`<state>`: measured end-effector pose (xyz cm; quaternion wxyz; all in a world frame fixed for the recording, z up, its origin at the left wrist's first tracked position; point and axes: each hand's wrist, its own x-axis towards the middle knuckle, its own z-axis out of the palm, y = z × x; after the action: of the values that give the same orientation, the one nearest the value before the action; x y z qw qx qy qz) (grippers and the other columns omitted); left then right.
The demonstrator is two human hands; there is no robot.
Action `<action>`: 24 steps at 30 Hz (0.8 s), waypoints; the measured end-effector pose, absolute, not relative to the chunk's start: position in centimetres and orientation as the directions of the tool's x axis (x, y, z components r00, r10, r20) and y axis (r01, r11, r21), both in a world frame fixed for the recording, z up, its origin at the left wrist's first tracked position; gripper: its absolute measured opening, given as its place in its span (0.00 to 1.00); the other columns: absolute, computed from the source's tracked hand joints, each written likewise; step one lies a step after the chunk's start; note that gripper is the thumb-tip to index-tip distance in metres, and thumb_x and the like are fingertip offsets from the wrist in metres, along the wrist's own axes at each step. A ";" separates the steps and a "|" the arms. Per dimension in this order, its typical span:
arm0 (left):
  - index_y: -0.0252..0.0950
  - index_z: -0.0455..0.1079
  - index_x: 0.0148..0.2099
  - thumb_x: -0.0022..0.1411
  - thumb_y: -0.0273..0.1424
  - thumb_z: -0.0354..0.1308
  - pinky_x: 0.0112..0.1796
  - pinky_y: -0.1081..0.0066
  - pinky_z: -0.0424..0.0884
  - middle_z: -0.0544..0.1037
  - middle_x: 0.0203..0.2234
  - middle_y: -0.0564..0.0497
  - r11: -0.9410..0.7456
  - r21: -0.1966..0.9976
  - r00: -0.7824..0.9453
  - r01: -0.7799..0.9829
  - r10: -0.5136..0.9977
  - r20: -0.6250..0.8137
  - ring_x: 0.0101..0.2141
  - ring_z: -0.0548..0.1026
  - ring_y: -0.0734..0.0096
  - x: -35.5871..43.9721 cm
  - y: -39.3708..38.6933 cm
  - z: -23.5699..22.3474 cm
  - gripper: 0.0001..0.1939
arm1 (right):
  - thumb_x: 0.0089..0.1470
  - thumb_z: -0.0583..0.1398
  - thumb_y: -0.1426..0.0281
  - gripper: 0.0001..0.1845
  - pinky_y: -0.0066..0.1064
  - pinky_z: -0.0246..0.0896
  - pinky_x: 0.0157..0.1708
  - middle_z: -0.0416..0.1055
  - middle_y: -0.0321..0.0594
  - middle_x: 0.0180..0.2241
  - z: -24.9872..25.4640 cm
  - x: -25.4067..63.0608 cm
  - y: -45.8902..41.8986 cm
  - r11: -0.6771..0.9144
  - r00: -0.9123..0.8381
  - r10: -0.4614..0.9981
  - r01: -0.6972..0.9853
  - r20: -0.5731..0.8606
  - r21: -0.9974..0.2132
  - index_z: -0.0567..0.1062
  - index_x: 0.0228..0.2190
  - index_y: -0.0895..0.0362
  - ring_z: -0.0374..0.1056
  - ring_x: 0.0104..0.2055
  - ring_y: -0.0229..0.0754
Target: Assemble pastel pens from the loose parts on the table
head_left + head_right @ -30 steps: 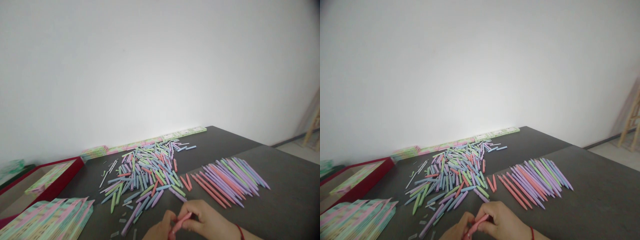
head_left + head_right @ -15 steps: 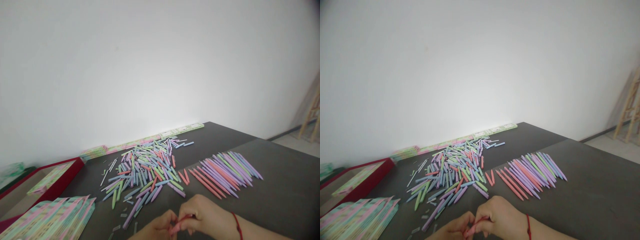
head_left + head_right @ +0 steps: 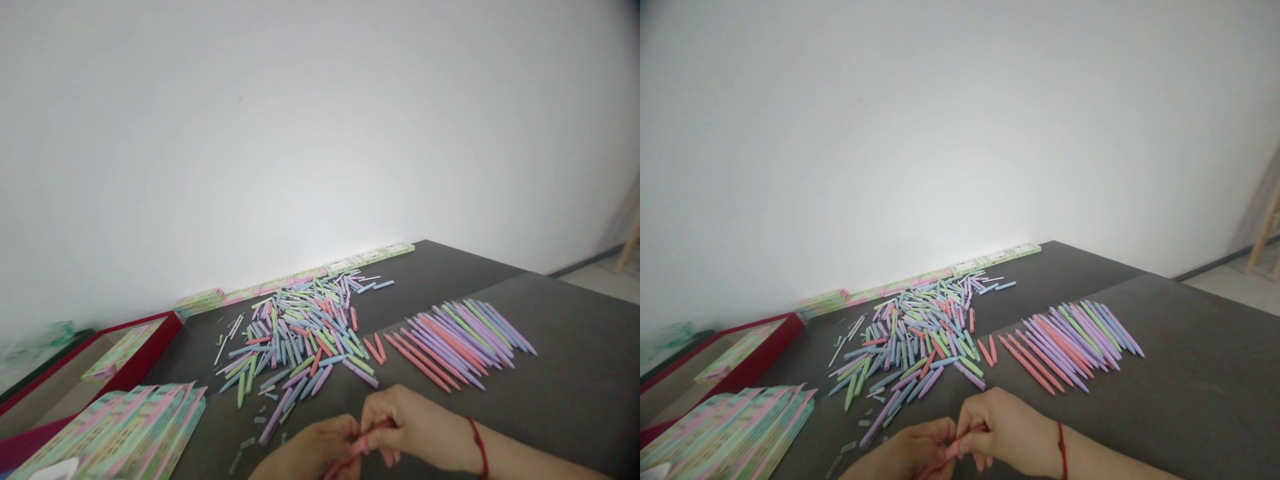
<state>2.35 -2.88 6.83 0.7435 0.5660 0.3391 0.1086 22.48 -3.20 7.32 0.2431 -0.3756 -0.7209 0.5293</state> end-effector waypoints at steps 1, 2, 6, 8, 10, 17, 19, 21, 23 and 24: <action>0.35 0.62 0.36 0.51 0.30 0.52 0.16 0.74 0.43 0.59 0.15 0.61 0.407 0.900 0.747 0.157 0.546 -0.378 0.14 0.51 0.81 2.5 -3.0 7.0 0.07 | 0.49 0.63 0.59 0.14 0.21 0.57 0.20 0.67 0.29 0.17 7.2 22.5 -3.0 0.100 -0.600 0.797 0.251 -0.074 -0.963 0.71 0.28 0.58 0.63 0.18 0.32; 0.35 0.62 0.35 0.48 0.29 0.53 0.16 0.75 0.43 0.59 0.14 0.62 0.459 0.883 0.752 0.102 0.546 -0.370 0.13 0.51 0.82 2.6 -3.1 7.0 0.09 | 0.46 0.65 0.58 0.16 0.21 0.57 0.19 0.68 0.29 0.17 7.2 22.5 -2.9 0.047 -0.601 0.793 0.222 -0.099 -0.974 0.70 0.28 0.58 0.63 0.18 0.32; 0.33 0.64 0.36 0.44 0.29 0.56 0.15 0.77 0.46 0.64 0.14 0.60 0.538 0.841 0.771 0.049 0.515 -0.375 0.12 0.55 0.83 2.7 -3.0 6.4 0.13 | 0.43 0.66 0.56 0.20 0.21 0.57 0.19 0.70 0.32 0.17 7.0 22.9 -2.1 -0.089 -0.675 0.709 0.201 -0.203 -0.976 0.68 0.26 0.59 0.65 0.18 0.33; 0.32 0.65 0.38 0.44 0.30 0.55 0.13 0.78 0.48 0.69 0.15 0.57 0.527 0.843 0.752 0.107 0.512 -0.416 0.12 0.59 0.82 2.4 -2.8 5.9 0.15 | 0.43 0.66 0.56 0.20 0.23 0.58 0.21 0.71 0.33 0.19 6.9 23.2 -1.9 -0.103 -0.716 0.658 0.222 -0.234 -0.970 0.70 0.28 0.59 0.66 0.19 0.34; 0.33 0.64 0.40 0.46 0.29 0.53 0.12 0.79 0.48 0.73 0.18 0.54 0.484 0.852 0.725 0.200 0.512 -0.461 0.12 0.61 0.80 2.1 -2.6 5.7 0.16 | 0.48 0.63 0.56 0.18 0.24 0.59 0.23 0.71 0.33 0.20 6.8 23.5 -2.0 0.007 -0.731 0.650 0.277 -0.206 -0.961 0.71 0.31 0.59 0.67 0.21 0.35; 0.38 0.59 0.36 0.53 0.30 0.54 0.17 0.80 0.56 0.77 0.23 0.56 0.096 0.864 0.596 0.495 0.686 -0.418 0.17 0.66 0.79 2.9 -2.9 6.4 0.08 | 0.63 0.49 0.63 0.15 0.30 0.56 0.37 0.76 0.38 0.33 7.9 23.4 -3.5 0.741 -0.788 0.598 0.473 0.146 -0.477 0.73 0.34 0.54 0.70 0.37 0.42; 0.38 0.60 0.35 0.57 0.31 0.53 0.21 0.78 0.60 0.77 0.21 0.55 -0.100 0.785 0.531 0.611 0.788 -0.313 0.19 0.70 0.75 3.3 -2.9 6.9 0.05 | 0.64 0.47 0.64 0.15 0.30 0.55 0.35 0.76 0.38 0.33 8.2 23.1 -3.5 0.748 -0.772 0.622 0.534 0.133 -0.394 0.72 0.35 0.54 0.70 0.36 0.43; 0.37 0.62 0.38 0.57 0.28 0.53 0.27 0.72 0.66 0.79 0.25 0.51 -0.269 0.589 0.480 0.762 0.845 -0.234 0.26 0.76 0.66 3.8 -2.9 7.6 0.05 | 0.62 0.51 0.66 0.11 0.31 0.54 0.33 0.75 0.38 0.32 8.3 23.0 -3.3 0.703 -0.720 0.688 0.629 0.090 -0.332 0.71 0.34 0.55 0.70 0.35 0.44; 0.36 0.64 0.43 0.57 0.25 0.53 0.34 0.65 0.69 0.80 0.33 0.44 -0.342 0.341 0.436 0.875 0.864 -0.253 0.34 0.79 0.56 4.4 -2.7 8.3 0.10 | 0.59 0.55 0.67 0.07 0.31 0.52 0.30 0.75 0.39 0.31 8.3 22.9 -3.0 0.643 -0.661 0.749 0.711 0.041 -0.286 0.71 0.33 0.56 0.70 0.34 0.46; 0.35 0.64 0.46 0.58 0.25 0.52 0.37 0.61 0.70 0.80 0.37 0.41 -0.356 0.256 0.422 0.899 0.860 -0.287 0.38 0.78 0.52 4.6 -2.7 8.5 0.11 | 0.57 0.57 0.67 0.06 0.31 0.52 0.29 0.75 0.40 0.31 8.3 22.8 -3.0 0.623 -0.643 0.766 0.734 0.017 -0.271 0.71 0.33 0.57 0.70 0.35 0.47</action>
<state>4.63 -2.70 8.51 0.1893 0.8217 0.5351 -0.0514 22.84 -2.96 8.29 0.0655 -0.4173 -0.8984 0.1201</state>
